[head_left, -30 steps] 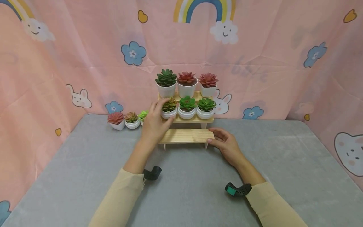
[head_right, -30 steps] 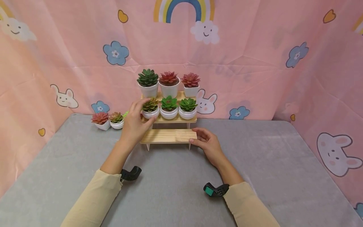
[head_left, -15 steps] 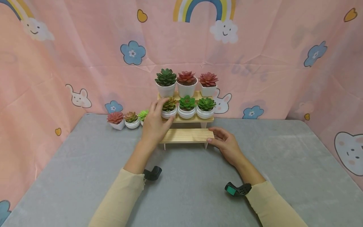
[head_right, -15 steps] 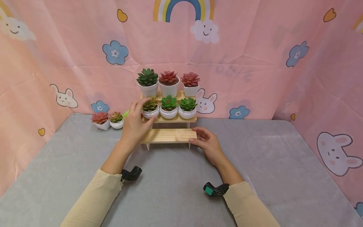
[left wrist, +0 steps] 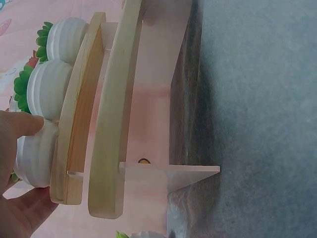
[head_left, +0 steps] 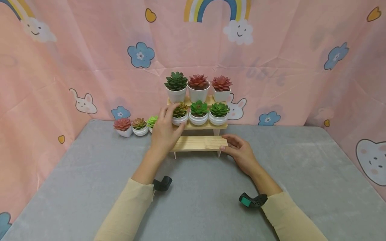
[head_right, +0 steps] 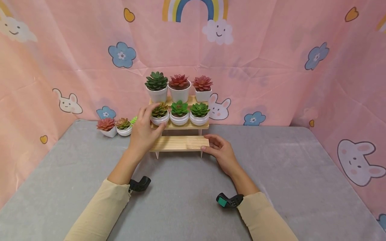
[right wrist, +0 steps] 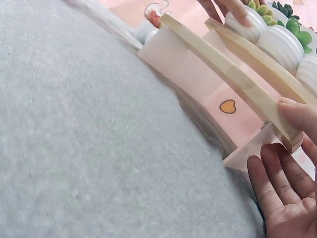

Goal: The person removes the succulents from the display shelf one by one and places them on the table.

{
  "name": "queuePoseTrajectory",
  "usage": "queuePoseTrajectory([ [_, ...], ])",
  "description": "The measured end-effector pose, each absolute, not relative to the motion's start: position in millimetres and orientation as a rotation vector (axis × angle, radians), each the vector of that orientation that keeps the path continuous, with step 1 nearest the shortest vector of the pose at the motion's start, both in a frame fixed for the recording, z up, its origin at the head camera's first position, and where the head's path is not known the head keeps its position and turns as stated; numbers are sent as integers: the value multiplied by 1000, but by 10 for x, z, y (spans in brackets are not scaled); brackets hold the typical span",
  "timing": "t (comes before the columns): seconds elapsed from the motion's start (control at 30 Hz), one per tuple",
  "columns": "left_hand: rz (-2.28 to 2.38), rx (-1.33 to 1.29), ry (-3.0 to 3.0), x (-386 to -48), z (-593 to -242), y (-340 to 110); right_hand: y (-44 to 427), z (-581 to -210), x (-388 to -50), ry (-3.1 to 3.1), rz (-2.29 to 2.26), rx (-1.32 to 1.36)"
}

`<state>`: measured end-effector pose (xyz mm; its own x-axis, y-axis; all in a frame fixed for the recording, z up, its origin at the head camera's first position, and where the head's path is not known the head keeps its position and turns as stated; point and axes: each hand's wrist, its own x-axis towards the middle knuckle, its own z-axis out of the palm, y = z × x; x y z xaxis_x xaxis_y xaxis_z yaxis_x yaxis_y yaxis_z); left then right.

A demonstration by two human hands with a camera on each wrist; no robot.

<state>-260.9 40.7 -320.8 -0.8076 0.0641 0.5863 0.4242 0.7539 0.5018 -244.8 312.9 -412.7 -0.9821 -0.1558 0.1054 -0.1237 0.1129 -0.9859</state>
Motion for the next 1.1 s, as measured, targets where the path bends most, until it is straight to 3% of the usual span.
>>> queuePoseTrajectory([
  [1.1, -983, -413, -2394, -2587, -3089, 255, 3137, -4114, -2437, 2343, -2020, -280],
])
